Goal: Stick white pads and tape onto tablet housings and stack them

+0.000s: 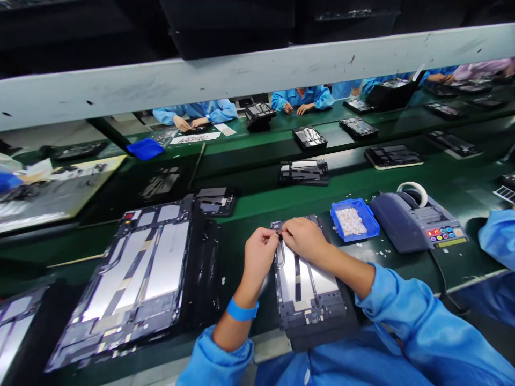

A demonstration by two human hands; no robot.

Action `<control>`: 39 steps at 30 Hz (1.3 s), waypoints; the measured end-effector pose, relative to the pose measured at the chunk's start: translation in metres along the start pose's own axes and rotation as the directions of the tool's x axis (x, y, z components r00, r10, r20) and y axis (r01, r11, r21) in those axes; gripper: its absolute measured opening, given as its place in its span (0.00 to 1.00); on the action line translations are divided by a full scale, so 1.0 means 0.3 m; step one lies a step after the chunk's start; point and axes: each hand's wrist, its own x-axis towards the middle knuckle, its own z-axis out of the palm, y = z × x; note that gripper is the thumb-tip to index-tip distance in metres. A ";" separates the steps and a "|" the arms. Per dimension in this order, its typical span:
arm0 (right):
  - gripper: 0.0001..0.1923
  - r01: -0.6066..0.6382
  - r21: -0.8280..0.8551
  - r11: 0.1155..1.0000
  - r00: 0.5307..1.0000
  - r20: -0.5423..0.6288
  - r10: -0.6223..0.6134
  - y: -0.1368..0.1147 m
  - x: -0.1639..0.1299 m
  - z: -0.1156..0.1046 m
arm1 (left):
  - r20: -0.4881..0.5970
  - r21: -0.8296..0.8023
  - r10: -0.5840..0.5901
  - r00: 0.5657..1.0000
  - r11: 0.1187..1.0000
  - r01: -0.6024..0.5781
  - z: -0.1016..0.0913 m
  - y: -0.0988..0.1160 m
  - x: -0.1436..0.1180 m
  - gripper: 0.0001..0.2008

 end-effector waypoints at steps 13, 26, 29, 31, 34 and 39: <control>0.07 -0.068 0.074 0.995 0.996 -0.049 0.072 0.105 -0.003 -0.075 | 0.021 0.022 -0.012 1.000 1.000 0.011 -0.005 0.017 -0.003 0.08; 0.15 -0.171 0.201 0.965 0.973 0.188 0.133 0.055 0.014 -0.172 | 0.110 0.031 0.029 0.994 0.999 -0.032 -0.079 0.048 -0.005 0.12; 0.23 -0.253 0.135 0.958 0.934 0.294 0.205 -0.005 0.107 -0.130 | 0.056 0.112 0.063 0.996 0.991 -0.068 -0.108 0.029 -0.002 0.13; 0.23 -0.299 0.095 0.949 0.905 0.345 0.250 -0.001 0.143 -0.121 | 0.010 0.209 0.110 0.994 0.972 -0.109 -0.118 0.004 0.011 0.12; 0.18 -0.342 0.080 0.936 0.867 0.411 0.282 0.012 0.175 -0.115 | 0.010 0.361 0.256 0.967 0.900 -0.242 -0.113 -0.026 0.035 0.12; 0.14 -0.346 0.050 0.937 0.851 0.436 0.292 -0.001 0.209 -0.093 | 0.160 0.484 0.461 0.873 0.734 -0.477 -0.093 -0.045 0.054 0.16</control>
